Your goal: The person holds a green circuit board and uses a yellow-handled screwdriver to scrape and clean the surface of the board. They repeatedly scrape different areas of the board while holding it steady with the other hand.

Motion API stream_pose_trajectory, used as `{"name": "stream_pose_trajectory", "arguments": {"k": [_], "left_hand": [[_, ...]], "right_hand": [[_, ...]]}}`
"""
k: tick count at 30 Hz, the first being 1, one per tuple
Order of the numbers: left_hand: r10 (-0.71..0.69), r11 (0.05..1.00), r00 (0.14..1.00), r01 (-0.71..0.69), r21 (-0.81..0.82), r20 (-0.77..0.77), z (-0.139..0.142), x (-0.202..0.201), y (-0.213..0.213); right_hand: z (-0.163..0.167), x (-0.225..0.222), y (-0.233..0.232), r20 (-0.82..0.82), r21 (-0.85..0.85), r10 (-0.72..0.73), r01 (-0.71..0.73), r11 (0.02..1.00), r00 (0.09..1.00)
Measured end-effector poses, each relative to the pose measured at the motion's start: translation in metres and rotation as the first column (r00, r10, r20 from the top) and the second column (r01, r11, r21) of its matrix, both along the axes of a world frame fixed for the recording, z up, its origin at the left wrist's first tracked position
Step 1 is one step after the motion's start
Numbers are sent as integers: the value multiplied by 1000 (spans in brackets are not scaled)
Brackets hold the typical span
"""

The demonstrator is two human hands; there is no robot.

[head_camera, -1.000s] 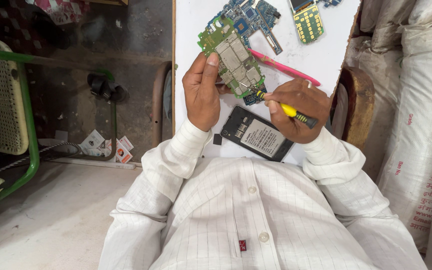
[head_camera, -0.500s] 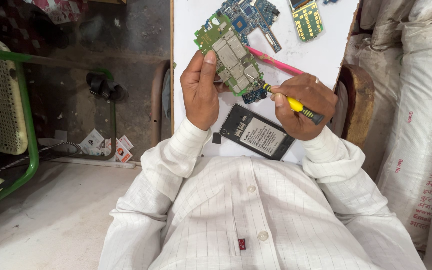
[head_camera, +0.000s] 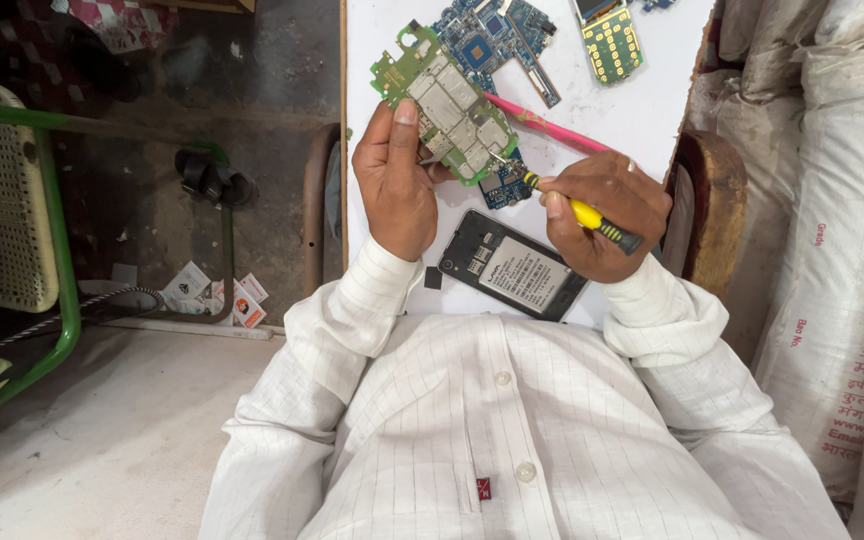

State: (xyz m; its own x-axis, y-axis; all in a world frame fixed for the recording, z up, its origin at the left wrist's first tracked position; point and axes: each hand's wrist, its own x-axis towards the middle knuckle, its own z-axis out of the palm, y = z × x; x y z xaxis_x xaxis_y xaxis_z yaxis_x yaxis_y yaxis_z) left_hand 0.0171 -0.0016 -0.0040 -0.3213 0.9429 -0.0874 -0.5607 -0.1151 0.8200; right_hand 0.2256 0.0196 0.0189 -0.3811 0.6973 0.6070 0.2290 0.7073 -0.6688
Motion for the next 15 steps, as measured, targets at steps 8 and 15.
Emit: {"name": "stream_pose_trajectory", "arguments": {"k": [8, 15], "left_hand": [[-21, 997, 990, 31, 65, -138, -9, -2, -4], [-15, 994, 993, 27, 101, -116, -10, -2, -4]], "right_hand": [[-4, 6, 1, -31, -148, -58, 53, 988, 998], [-4, 7, -1, 9, -115, -73, 74, 991, 997]]}}
